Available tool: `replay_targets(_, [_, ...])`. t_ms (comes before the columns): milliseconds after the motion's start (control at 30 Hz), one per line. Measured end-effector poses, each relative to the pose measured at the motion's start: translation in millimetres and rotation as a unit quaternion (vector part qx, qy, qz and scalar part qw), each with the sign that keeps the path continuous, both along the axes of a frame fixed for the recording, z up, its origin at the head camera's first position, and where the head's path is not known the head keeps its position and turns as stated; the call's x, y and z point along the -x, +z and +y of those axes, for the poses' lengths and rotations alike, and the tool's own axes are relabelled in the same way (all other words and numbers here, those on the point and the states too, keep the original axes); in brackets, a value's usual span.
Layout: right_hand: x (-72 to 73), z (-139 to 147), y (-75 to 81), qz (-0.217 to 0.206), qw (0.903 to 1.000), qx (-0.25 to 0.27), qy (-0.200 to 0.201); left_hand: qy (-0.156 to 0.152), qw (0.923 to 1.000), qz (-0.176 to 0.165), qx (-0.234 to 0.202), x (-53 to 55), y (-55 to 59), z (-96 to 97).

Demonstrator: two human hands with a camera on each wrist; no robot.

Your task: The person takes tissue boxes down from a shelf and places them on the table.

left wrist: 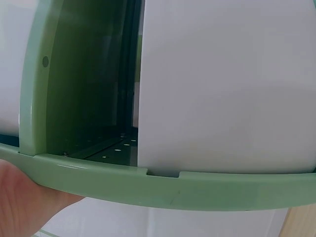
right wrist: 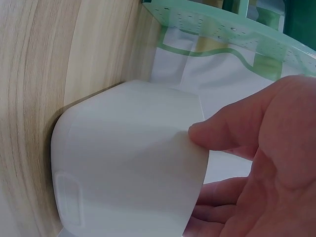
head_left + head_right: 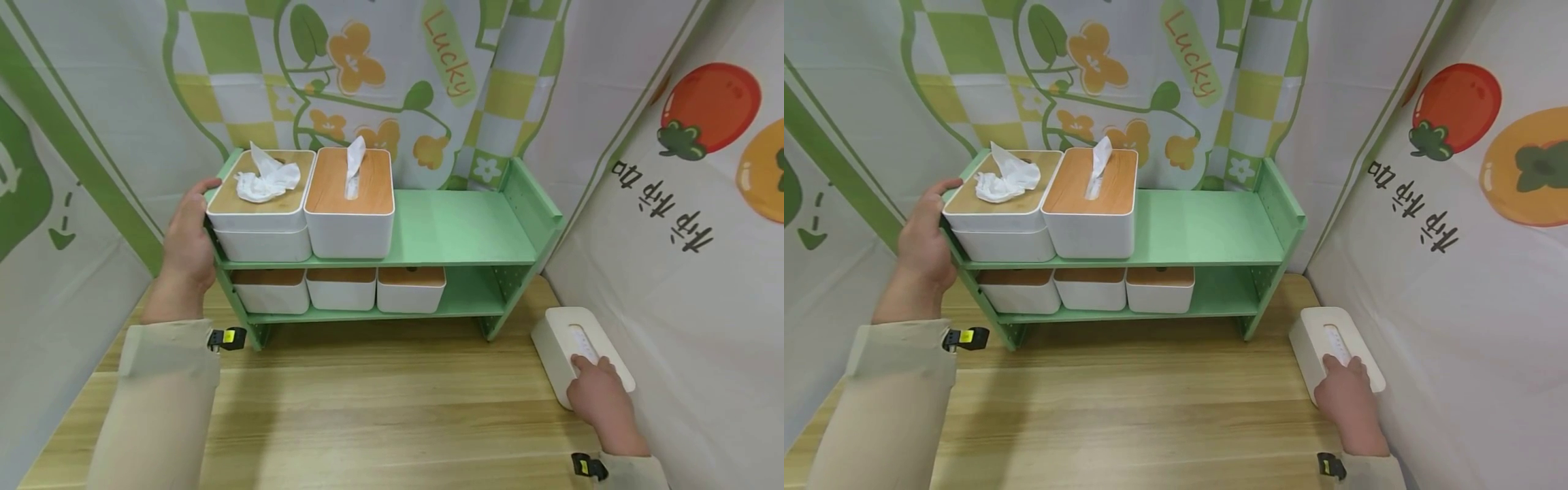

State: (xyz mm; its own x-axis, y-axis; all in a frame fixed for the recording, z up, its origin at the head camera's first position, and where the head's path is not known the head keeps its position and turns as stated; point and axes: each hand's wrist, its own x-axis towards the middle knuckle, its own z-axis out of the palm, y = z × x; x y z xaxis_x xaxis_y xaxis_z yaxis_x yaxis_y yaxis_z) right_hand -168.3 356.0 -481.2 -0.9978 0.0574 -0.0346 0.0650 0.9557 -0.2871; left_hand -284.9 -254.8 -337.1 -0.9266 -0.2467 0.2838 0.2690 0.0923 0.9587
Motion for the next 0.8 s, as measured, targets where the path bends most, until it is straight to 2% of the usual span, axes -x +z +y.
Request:
replay_targets(300, [1.1,8.1,-4.0,0.01,0.9999,-0.001,-0.001,0.0,0.9999,-0.004,0.013,0.6,-0.6,-0.6])
replay_targets(433, [1.9,12.0,-4.9,0.008,1.0,-0.004,-0.004,-0.002,1.0,-0.003,0.001,0.7,-0.9,-0.3])
replay_targets(567, [1.2,11.9,-0.9,0.008,1.0,-0.004,0.0,-0.005,0.9999,0.0,-0.01,0.6,-0.6,0.0])
replay_targets(800, [0.5,12.6,2.9,0.014,0.9999,0.003,-0.006,0.001,1.0,-0.006,-0.004,0.8,0.0,-0.6])
